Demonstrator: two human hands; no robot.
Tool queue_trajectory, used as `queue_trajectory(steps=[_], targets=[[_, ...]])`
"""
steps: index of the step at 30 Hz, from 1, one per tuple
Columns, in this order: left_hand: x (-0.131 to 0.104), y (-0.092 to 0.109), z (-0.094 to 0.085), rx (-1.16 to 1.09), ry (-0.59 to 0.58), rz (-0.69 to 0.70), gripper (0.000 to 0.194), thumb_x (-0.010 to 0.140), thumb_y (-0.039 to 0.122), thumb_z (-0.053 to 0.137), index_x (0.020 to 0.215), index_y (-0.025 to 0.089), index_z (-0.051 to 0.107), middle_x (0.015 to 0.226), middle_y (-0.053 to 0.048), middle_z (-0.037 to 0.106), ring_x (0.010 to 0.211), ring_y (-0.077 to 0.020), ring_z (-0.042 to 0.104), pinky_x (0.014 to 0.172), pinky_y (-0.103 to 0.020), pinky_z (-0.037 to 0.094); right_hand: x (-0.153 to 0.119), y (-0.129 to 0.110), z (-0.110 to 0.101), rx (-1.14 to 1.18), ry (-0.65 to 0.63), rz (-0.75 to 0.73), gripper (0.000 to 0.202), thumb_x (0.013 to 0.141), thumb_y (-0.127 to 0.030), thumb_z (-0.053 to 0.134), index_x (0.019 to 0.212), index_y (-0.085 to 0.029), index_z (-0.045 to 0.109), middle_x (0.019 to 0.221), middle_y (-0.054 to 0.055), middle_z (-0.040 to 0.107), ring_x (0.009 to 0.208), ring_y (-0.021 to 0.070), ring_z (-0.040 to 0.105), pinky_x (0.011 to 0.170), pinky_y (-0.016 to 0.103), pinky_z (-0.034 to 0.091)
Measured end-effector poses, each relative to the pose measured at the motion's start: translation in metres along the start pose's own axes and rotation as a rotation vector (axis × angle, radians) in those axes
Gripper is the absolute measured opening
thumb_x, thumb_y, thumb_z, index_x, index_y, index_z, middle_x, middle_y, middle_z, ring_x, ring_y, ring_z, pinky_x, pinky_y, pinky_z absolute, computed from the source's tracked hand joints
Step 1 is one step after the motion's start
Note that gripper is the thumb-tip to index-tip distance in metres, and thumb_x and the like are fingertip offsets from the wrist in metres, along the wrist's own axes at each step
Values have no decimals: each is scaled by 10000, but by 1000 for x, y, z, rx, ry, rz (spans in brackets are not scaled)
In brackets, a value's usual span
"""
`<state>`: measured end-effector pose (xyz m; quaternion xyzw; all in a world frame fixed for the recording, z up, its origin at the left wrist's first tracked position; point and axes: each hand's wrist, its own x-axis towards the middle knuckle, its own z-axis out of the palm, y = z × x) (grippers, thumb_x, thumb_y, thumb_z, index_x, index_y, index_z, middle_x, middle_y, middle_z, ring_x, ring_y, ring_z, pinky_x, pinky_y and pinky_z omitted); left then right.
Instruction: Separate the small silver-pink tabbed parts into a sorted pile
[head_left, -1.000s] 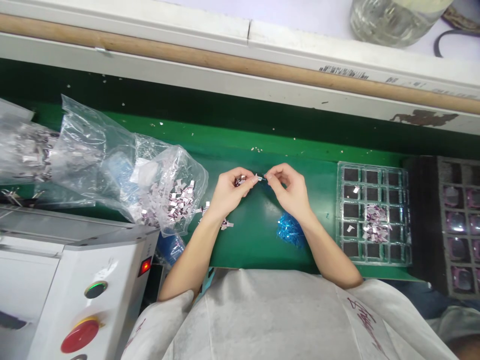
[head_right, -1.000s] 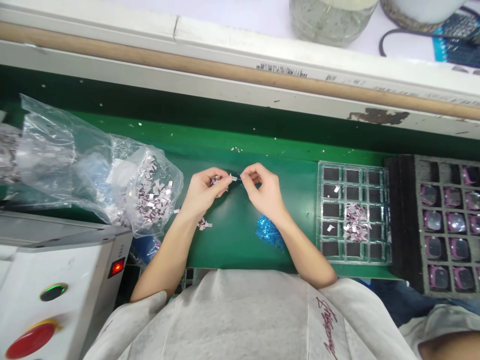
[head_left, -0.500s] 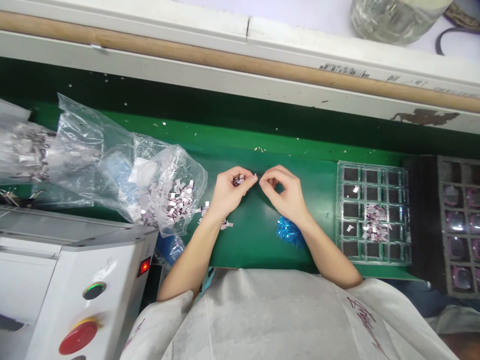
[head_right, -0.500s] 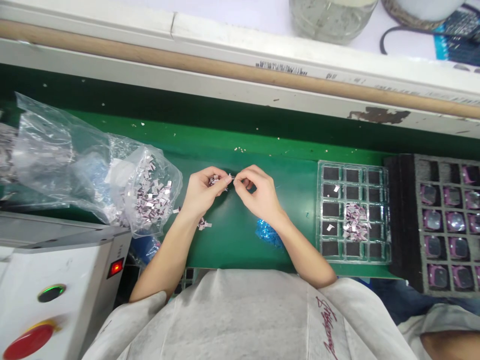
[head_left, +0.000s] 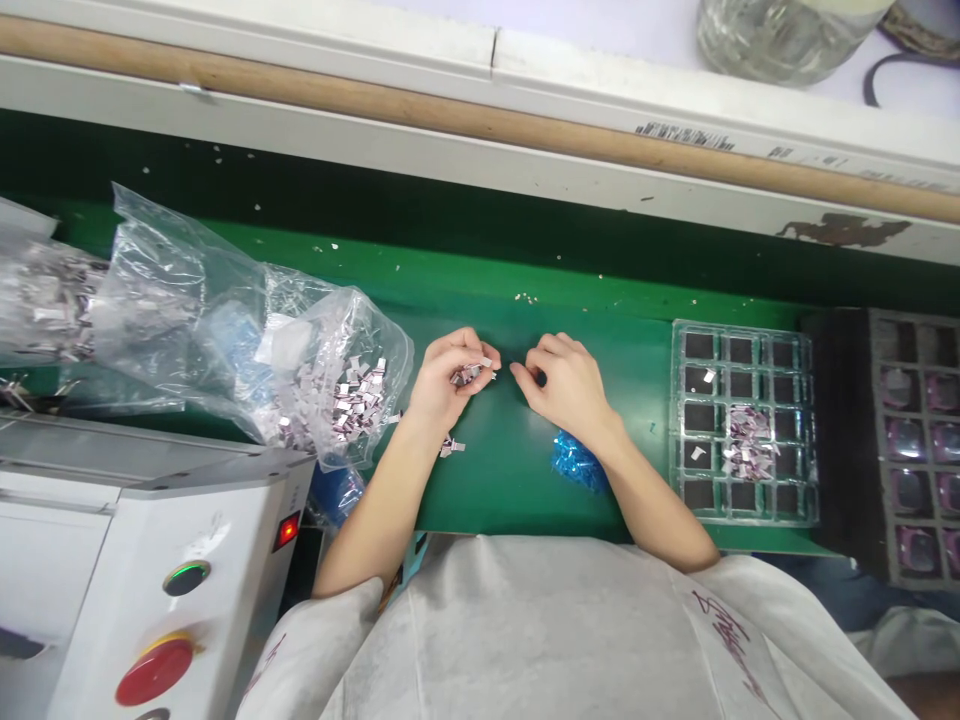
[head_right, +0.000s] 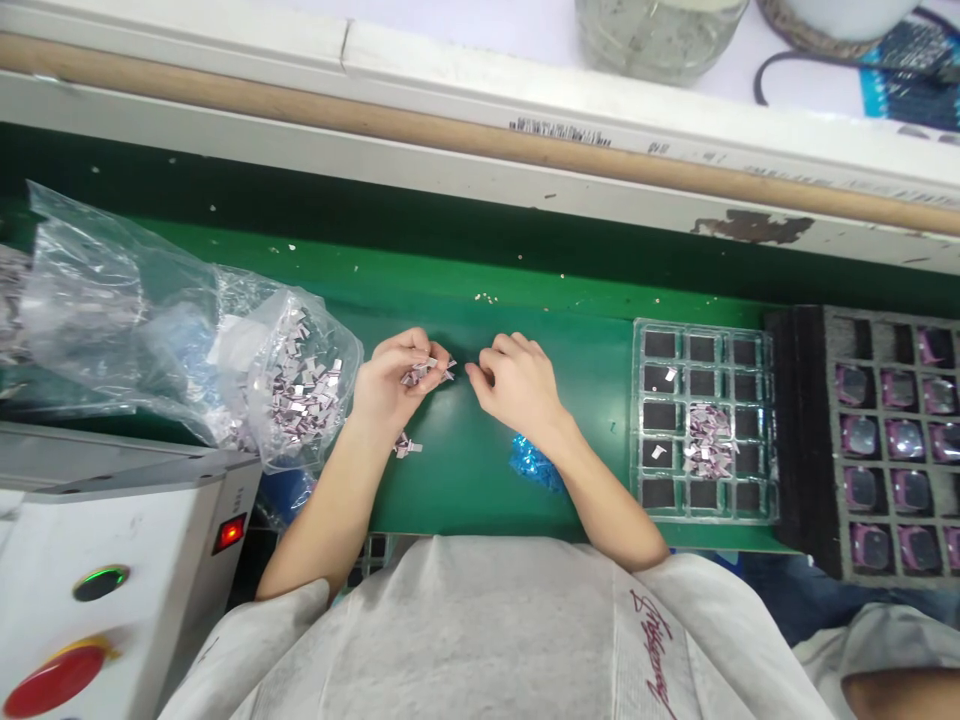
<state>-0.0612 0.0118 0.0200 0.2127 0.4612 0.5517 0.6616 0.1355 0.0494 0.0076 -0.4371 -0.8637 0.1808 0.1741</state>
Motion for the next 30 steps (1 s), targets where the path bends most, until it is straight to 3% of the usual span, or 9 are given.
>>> queue_trajectory(steps=[2,4,6,12,17,22,24,27,30], targets=[[-1,3,-2,-48,9,14,206,635,277,687,621,215,491,628,-14,607,424,-67,355,447,-282,101,2,-6,5,-15,-59,-45,121,1034,-206,619,962,-215,717,1017,111,693,975,304,616,890,473,522],[-1,6,-5,-77,15,23,165,619,290,650,648,229,499,602,4,541,418,-81,347,440,-292,126,3,-12,9,4,-99,-91,228,1058,-196,593,1250,-198,716,1173,140,690,1079,323,604,950,485,525],[-2,8,-7,-72,15,32,158,615,319,634,654,238,504,599,7,492,417,-91,338,439,-304,149,5,-15,12,13,-114,-112,319,1098,-247,566,1389,-211,691,1222,149,678,1105,329,583,958,490,523],[-2,10,-5,7,26,32,385,763,510,700,635,240,458,613,8,423,442,-95,323,448,-313,188,8,-12,15,73,-114,-85,302,1142,-298,507,1240,-220,781,1180,135,688,1057,303,572,956,479,519],[2,4,-2,42,57,27,574,788,624,827,641,231,436,592,36,421,437,-63,278,446,-296,155,8,-11,15,63,-122,-92,353,1121,-258,544,1436,-245,703,1198,137,686,1062,313,576,945,485,520],[6,-5,-3,75,130,56,473,789,551,886,674,206,583,576,45,481,413,-52,335,444,-280,164,7,-10,15,203,-96,-129,208,1107,-216,557,1111,-242,763,1148,98,719,1075,282,621,964,469,518],[6,-8,-3,147,168,85,402,792,527,894,718,196,680,563,47,486,420,-59,345,444,-280,158,9,-9,15,404,-31,-54,138,1071,-213,605,1035,-246,733,1052,58,736,977,231,661,911,414,542],[4,-13,-2,306,172,136,314,821,490,886,823,191,789,551,47,502,454,-83,379,458,-280,216,12,-9,12,671,90,135,22,990,-260,689,1008,-250,698,882,-5,714,751,161,637,698,322,511],[2,-17,-1,483,114,216,247,871,441,859,890,197,830,630,14,632,542,-118,506,525,-283,353,13,-8,9,787,123,225,111,934,-305,731,1009,-247,673,814,-31,693,686,136,614,620,289,464]])
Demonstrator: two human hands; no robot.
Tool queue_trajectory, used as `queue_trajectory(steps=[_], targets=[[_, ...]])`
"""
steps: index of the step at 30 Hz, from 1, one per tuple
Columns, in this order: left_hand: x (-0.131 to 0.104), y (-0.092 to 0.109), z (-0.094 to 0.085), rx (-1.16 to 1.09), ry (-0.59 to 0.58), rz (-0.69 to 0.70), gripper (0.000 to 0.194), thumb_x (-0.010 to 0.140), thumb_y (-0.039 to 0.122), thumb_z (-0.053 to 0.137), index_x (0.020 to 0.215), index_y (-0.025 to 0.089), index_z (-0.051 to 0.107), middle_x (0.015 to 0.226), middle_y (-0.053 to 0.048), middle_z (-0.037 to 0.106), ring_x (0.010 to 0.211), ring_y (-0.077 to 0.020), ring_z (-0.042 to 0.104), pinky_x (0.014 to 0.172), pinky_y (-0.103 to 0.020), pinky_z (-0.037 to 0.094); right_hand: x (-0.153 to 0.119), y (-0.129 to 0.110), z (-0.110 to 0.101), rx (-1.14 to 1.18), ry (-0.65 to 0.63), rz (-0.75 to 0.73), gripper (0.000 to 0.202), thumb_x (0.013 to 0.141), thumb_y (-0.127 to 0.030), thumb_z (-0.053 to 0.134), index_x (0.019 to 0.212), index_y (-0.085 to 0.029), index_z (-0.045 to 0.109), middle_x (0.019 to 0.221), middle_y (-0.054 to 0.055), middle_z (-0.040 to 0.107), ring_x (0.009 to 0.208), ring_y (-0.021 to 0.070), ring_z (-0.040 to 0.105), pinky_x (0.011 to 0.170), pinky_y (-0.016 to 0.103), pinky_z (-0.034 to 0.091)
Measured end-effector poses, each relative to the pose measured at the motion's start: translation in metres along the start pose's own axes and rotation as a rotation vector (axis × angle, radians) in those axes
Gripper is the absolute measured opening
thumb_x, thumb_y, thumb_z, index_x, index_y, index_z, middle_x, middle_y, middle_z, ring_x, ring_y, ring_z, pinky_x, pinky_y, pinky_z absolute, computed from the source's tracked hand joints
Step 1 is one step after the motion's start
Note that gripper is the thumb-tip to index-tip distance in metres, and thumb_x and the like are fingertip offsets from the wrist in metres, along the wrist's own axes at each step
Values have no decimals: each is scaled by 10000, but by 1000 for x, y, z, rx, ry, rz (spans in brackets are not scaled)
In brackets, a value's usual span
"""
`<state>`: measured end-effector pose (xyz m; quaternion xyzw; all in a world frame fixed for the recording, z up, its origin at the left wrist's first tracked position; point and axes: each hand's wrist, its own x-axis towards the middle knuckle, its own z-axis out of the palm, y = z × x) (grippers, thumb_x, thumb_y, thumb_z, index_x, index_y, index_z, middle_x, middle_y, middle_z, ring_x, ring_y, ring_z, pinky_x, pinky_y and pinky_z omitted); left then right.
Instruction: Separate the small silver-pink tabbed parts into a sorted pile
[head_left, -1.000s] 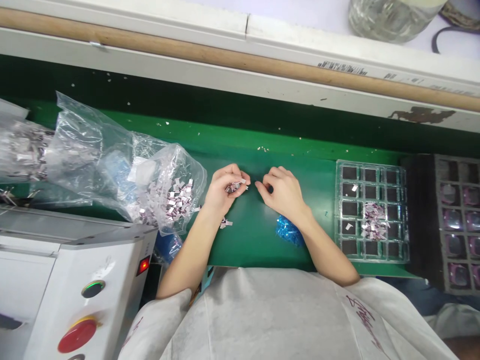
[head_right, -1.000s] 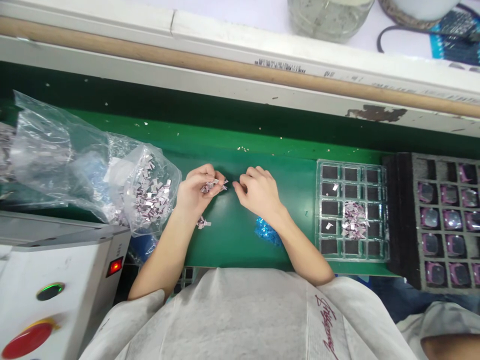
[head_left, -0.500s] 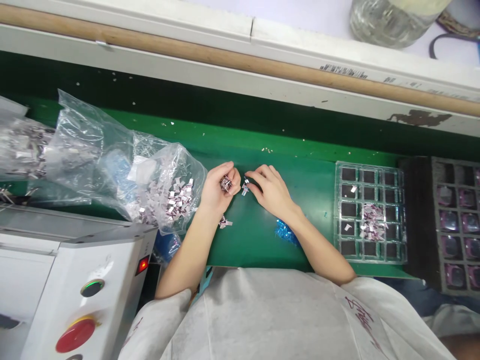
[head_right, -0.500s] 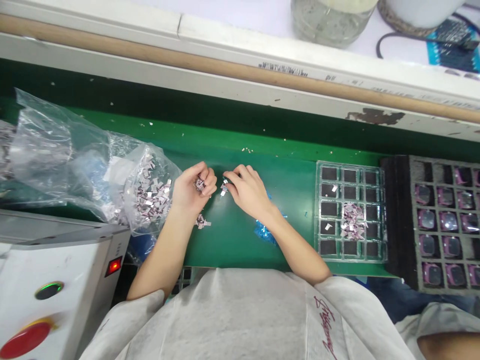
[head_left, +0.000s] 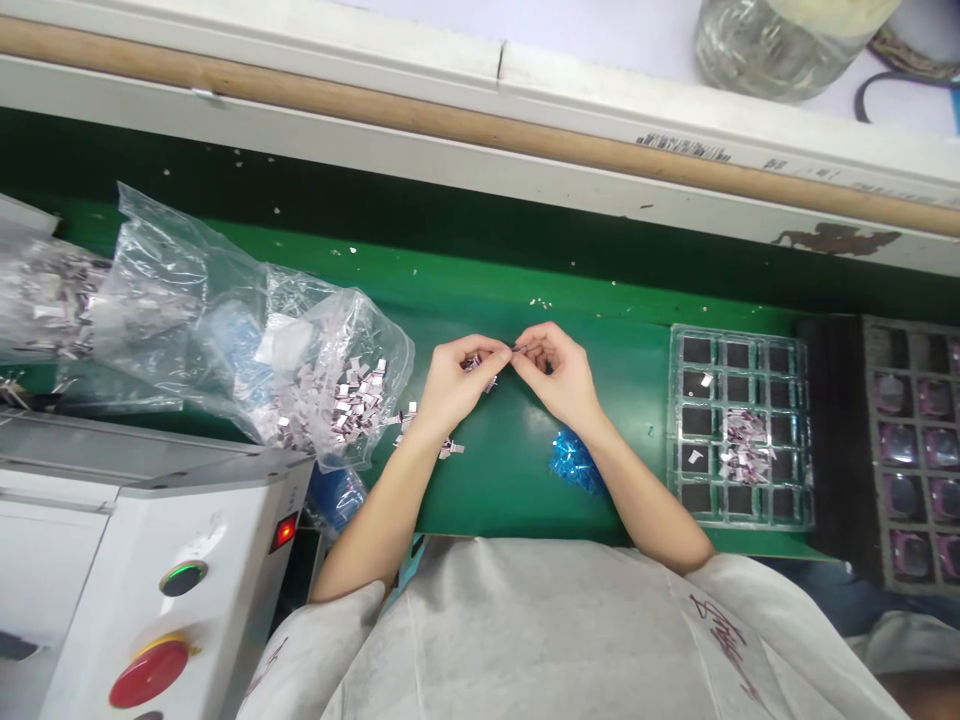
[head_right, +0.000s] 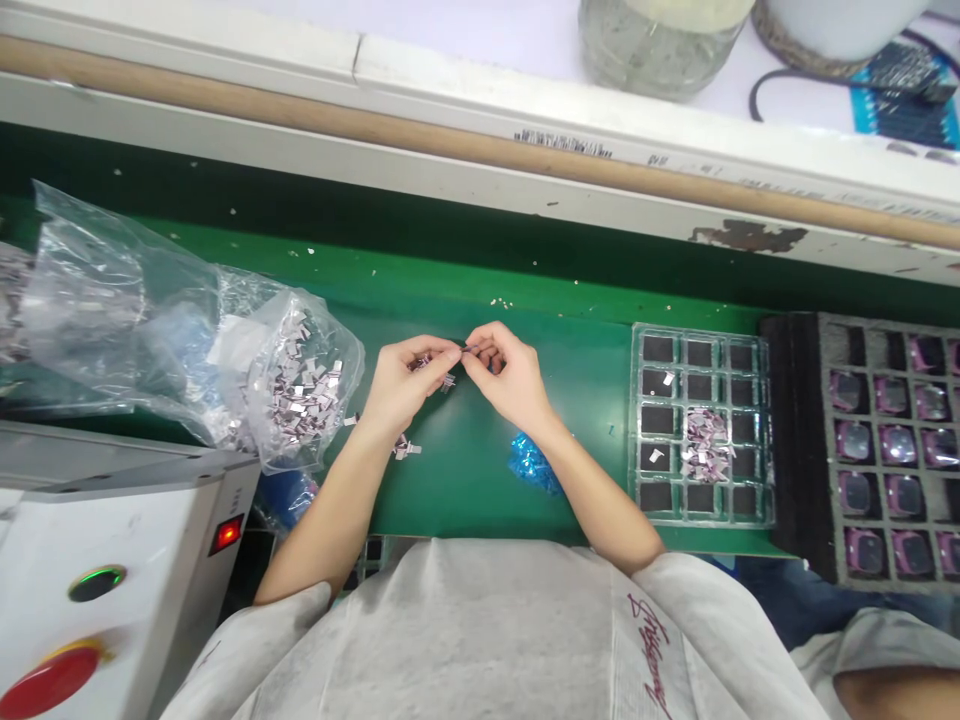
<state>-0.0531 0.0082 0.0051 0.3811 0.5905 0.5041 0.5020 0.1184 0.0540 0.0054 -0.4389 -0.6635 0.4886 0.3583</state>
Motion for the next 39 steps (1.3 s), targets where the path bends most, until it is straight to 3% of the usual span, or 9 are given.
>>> queue_trajectory(steps=[6,11,14,19,22,24,26,32,39], targets=[[-2,-6,0,115,50,97,197,928,386,810,866,199,826,754,-8,737,627,-122,564,614,-273,423,-2,0,0,59,29,3,114,994,-348,696,1011,-235,700,885,4,750,759,158,686,687,313,522],[0,-10,0,40,104,55,208,899,391,817,853,189,813,705,-4,697,578,-115,520,548,-260,371,-3,-3,-3,-26,16,-177,105,1028,-324,698,973,-248,746,1078,60,748,893,191,680,713,340,520],[1,-8,1,-36,133,23,182,873,365,820,839,188,797,632,18,635,532,-100,478,515,-251,340,-3,-2,-5,-75,-4,-204,76,1022,-277,688,979,-249,743,1073,54,744,880,191,666,718,346,511],[3,3,4,-206,161,-44,129,790,288,781,749,186,714,565,44,552,463,-75,417,457,-232,275,-5,6,-2,-438,-83,-178,186,1012,-226,686,827,-229,664,931,55,686,904,240,627,858,408,513],[4,8,1,-338,126,-111,143,731,280,765,714,188,657,585,31,572,444,-73,425,428,-220,217,-9,4,2,-641,-169,-187,43,1028,-217,679,1012,-216,719,1074,96,683,1033,290,604,947,451,500],[5,10,-2,-418,94,-135,127,694,277,722,691,192,628,584,15,584,425,-79,419,413,-220,176,-11,0,5,-680,-246,-225,202,1071,-227,629,1250,-230,723,1211,118,674,1120,307,578,976,462,489],[5,10,-5,-480,52,-133,102,662,282,664,666,190,620,584,-10,600,409,-82,402,406,-228,155,-12,-3,6,-707,-310,-266,282,1115,-253,565,1357,-259,710,1272,128,659,1149,315,547,975,469,476],[6,11,-7,-502,41,-137,255,782,394,690,653,186,619,594,-12,585,399,-78,398,409,-240,150,-11,-2,7,-763,-379,-283,216,1142,-261,528,1171,-231,740,1281,123,663,1147,312,517,931,462,446],[4,13,-2,-364,90,-137,357,824,426,810,664,187,599,586,25,552,417,-60,410,413,-230,180,-15,-8,3,-820,-368,-251,219,1128,-281,565,1287,-196,691,1269,157,665,1179,341,529,940,490,463]])
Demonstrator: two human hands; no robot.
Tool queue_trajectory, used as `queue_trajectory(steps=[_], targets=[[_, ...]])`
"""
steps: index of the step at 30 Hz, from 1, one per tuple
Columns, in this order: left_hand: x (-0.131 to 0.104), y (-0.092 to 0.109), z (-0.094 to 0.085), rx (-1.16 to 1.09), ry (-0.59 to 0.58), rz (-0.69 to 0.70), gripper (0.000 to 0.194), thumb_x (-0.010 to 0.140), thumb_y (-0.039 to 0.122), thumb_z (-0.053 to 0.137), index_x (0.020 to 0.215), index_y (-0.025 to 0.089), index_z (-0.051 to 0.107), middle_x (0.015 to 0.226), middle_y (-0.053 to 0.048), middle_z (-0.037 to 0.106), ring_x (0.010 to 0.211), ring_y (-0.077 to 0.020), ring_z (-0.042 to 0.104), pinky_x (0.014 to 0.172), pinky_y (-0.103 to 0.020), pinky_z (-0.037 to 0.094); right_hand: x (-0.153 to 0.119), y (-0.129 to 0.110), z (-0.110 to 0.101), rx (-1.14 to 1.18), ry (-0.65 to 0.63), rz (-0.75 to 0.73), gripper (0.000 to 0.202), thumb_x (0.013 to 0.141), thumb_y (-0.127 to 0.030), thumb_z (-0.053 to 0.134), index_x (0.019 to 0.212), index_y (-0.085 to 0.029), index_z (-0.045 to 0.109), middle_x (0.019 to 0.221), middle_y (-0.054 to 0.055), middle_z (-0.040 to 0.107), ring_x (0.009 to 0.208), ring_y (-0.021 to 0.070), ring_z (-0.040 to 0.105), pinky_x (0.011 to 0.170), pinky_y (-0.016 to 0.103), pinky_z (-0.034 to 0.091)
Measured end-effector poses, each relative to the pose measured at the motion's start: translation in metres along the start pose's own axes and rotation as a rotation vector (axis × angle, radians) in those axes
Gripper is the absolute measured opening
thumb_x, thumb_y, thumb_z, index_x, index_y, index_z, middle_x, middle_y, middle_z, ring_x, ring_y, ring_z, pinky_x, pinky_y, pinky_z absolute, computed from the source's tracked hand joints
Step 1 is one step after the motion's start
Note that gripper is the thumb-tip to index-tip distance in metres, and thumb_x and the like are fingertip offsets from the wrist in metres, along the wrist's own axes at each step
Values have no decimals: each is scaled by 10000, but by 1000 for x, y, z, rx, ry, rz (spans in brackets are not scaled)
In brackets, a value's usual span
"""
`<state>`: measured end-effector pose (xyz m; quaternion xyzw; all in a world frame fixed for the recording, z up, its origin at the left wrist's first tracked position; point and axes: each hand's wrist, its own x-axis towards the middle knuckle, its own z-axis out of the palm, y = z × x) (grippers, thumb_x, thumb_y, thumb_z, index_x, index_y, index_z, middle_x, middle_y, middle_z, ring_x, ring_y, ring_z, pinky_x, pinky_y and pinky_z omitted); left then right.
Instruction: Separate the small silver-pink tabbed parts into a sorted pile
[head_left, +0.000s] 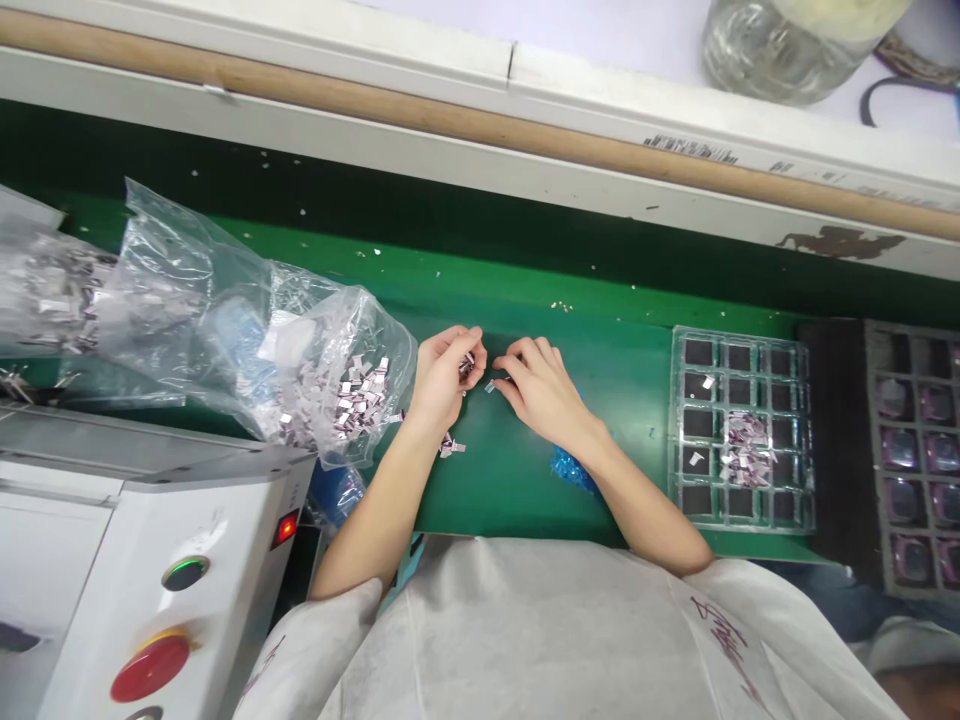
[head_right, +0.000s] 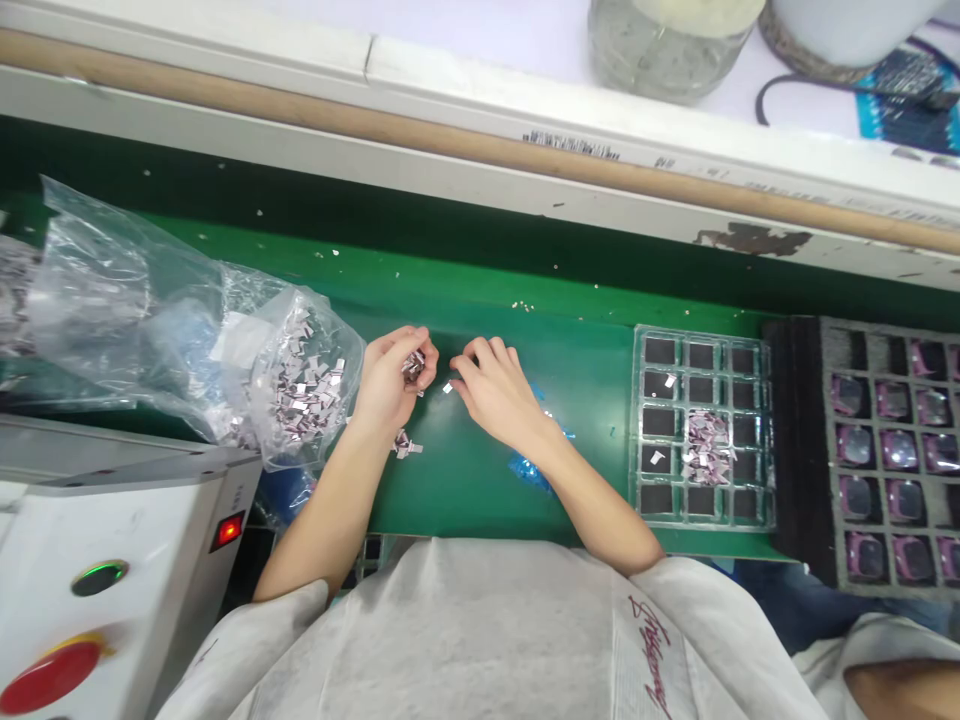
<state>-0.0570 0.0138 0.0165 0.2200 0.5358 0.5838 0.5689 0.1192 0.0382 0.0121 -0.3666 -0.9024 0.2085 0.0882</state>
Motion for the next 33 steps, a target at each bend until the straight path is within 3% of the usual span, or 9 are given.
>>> queue_trajectory(steps=[4,10,13,17,21,24,29,33], targets=[[1,0,-2,-7,20,20,369,826,428,817,659,188,591,594,27,545,420,-58,407,412,-226,173,-6,3,-5,-5,-21,-28,224,1119,-300,605,1304,-200,685,1301,146,661,1184,335,540,937,483,463],[3,-2,-3,9,9,21,380,836,416,831,657,192,582,591,24,546,425,-64,411,413,-222,190,-7,4,-5,-15,-67,-41,132,1122,-208,564,1076,-200,688,1189,121,666,1111,304,548,903,444,443],[2,-3,-2,36,5,22,400,830,413,850,644,191,574,591,25,552,428,-59,409,421,-218,228,-8,1,-6,-45,-88,-42,125,1124,-192,563,1128,-187,687,1167,116,687,1097,302,578,910,453,454],[1,-3,0,61,6,19,408,828,424,860,643,191,580,603,22,562,432,-57,403,418,-220,222,-10,-2,-10,-149,-48,20,234,1082,-281,681,1276,-149,676,1238,177,680,1153,365,590,911,490,486],[0,-2,1,75,15,12,419,815,447,865,642,193,581,604,23,559,441,-59,404,420,-220,222,-12,-4,-10,-190,-69,41,173,1070,-321,704,1117,-154,709,1152,179,686,1082,367,610,890,504,516],[0,-2,2,83,15,9,428,807,454,871,638,194,577,601,24,559,444,-60,399,420,-224,223,-12,-4,-6,-147,-93,18,92,1089,-232,643,1078,-161,702,1109,155,692,1038,335,621,908,487,535],[1,-5,0,117,-20,23,390,836,457,863,663,187,641,594,22,559,455,-64,393,434,-235,238,-11,-5,-4,-61,-89,-51,172,1116,-148,511,1063,-159,675,1073,131,704,1001,304,623,913,457,541],[0,-8,-3,182,-97,18,303,860,459,863,797,177,776,579,27,544,474,-75,395,457,-240,262,-10,1,-11,224,56,-15,169,1141,-193,493,1083,-199,651,1057,96,712,992,256,655,912,411,548]])
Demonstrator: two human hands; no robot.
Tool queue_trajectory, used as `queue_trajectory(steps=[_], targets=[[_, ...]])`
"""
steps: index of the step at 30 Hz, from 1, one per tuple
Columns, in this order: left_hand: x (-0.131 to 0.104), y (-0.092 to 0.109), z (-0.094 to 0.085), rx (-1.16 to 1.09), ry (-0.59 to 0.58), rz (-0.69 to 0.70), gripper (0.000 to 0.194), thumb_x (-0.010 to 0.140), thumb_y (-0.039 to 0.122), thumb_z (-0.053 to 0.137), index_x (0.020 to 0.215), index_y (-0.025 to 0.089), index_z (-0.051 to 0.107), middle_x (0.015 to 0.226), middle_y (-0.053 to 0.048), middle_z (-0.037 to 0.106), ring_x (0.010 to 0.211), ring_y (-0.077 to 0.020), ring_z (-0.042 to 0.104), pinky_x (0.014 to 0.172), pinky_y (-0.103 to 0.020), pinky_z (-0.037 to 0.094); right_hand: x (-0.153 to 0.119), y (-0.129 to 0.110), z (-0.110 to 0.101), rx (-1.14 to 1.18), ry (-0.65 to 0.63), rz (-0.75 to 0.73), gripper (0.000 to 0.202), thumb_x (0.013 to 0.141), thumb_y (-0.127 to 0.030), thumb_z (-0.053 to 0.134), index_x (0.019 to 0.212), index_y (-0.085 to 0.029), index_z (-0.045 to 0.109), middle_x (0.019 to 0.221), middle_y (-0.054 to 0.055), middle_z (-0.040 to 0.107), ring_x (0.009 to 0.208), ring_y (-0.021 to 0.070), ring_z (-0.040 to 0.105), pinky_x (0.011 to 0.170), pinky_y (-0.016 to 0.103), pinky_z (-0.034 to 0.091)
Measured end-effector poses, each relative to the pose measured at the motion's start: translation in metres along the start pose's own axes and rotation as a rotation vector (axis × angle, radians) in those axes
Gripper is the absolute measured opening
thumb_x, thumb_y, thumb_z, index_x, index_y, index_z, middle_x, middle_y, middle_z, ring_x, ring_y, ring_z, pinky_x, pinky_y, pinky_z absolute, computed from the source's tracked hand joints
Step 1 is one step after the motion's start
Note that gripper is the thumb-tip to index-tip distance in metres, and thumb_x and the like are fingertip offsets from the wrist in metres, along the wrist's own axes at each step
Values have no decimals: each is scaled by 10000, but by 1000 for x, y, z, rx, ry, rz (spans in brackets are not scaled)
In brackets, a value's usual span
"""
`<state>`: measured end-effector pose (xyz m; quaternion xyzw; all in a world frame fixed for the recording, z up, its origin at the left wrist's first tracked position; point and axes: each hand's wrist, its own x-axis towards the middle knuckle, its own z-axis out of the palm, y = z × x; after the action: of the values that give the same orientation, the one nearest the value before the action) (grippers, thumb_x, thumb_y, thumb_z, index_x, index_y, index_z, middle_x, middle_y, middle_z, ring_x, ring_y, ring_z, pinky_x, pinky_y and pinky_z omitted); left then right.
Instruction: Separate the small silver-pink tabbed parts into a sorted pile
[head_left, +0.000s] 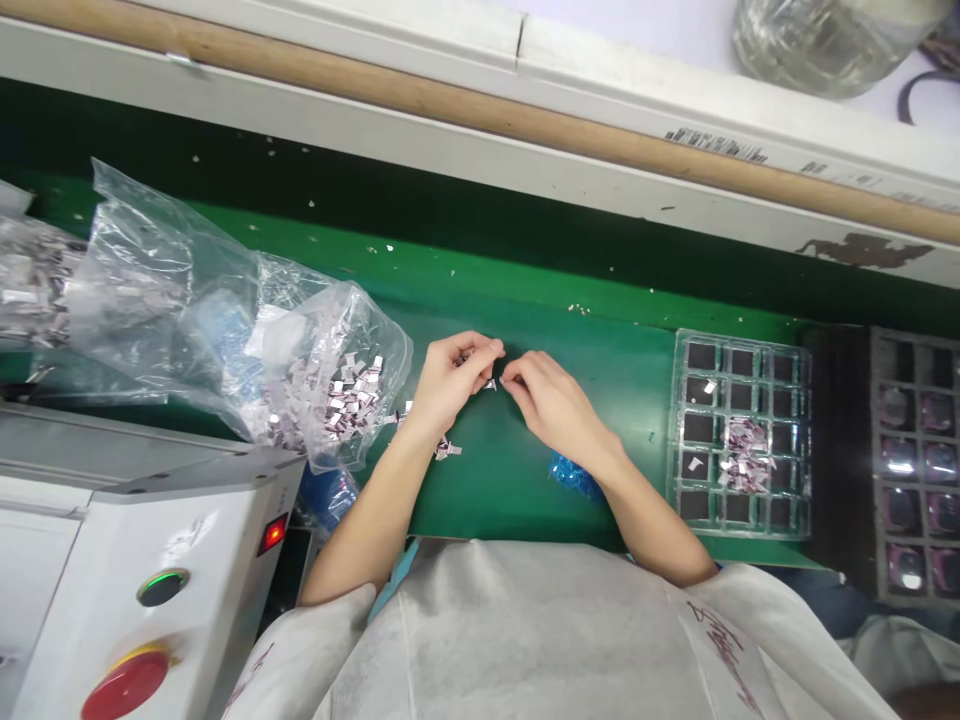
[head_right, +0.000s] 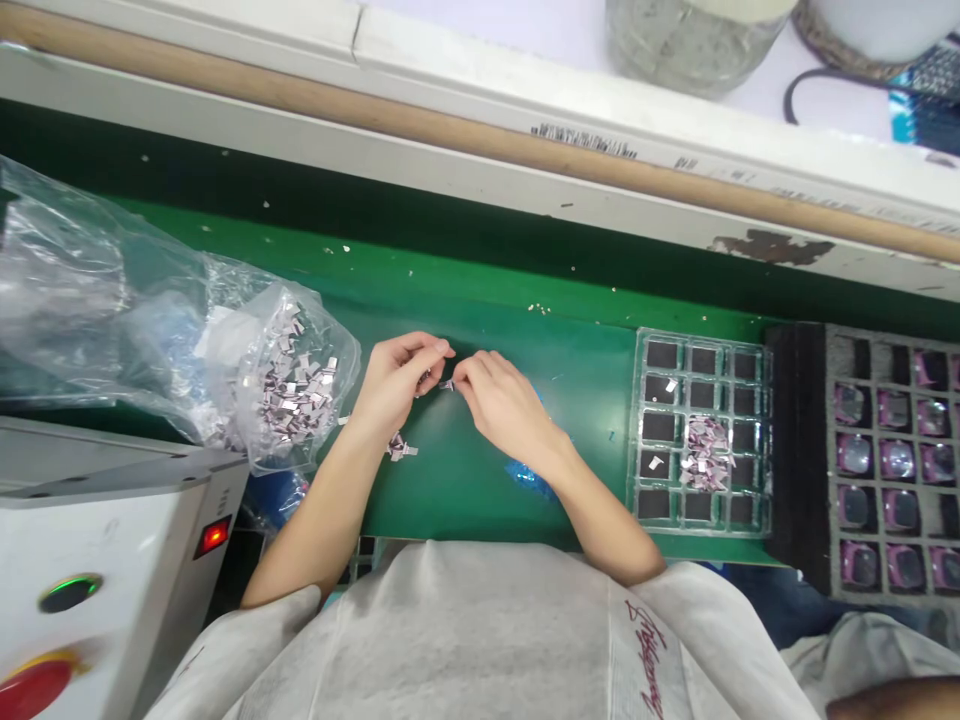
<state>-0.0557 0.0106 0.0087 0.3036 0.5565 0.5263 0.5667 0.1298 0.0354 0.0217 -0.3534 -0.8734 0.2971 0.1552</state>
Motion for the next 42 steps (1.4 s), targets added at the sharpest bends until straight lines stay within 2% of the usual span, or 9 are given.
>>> queue_trajectory(steps=[5,11,15,21,24,28,31,34,42], targets=[[-4,1,3,60,-164,10,358,881,524,863,810,181,791,614,7,566,511,-94,425,485,-251,299,3,6,-4,352,266,165,81,1065,-329,683,1094,-253,685,965,23,733,805,178,658,737,336,542],[-6,-1,6,104,-77,92,411,917,513,824,690,187,716,591,5,567,493,-92,416,493,-257,283,6,11,2,583,378,290,155,976,-385,771,1021,-248,715,910,8,761,778,172,681,720,340,549],[-6,-3,6,172,-29,155,380,945,482,789,705,195,723,595,3,606,504,-104,453,511,-259,326,5,8,0,554,345,248,119,1018,-363,693,987,-248,699,911,20,738,789,181,664,729,357,551],[-4,-6,6,187,37,158,306,945,426,774,746,195,742,592,14,603,522,-108,479,527,-252,361,2,0,-5,317,306,30,119,1072,-280,613,971,-257,673,909,29,679,857,206,634,782,380,533],[-2,-4,6,112,71,120,315,933,427,773,728,194,715,598,19,579,507,-95,463,506,-244,346,3,6,-4,230,275,62,144,1057,-251,591,923,-251,643,874,30,660,842,217,624,789,388,518],[0,3,4,-101,98,-1,321,847,412,779,674,198,613,612,15,564,464,-78,423,444,-234,246,5,15,4,-87,150,151,227,1055,-267,618,829,-246,602,848,49,651,857,258,598,861,437,487],[2,8,0,-244,70,-26,261,793,392,728,675,203,591,619,-1,574,433,-83,413,415,-239,157,6,12,10,-165,102,120,115,1077,-235,586,1077,-226,701,1058,102,694,1018,301,616,929,461,493],[3,10,-3,-323,36,0,312,802,427,704,642,207,552,600,-2,540,418,-86,408,406,-248,138,8,5,13,-168,22,8,268,1123,-258,532,1327,-244,705,1213,128,677,1107,313,589,959,468,497],[3,9,0,-258,125,35,591,831,532,871,598,210,434,568,30,507,414,-59,398,431,-246,229,7,-2,11,-141,-136,-71,208,1132,-218,499,1059,-213,693,1071,114,702,1029,290,573,922,459,489]])
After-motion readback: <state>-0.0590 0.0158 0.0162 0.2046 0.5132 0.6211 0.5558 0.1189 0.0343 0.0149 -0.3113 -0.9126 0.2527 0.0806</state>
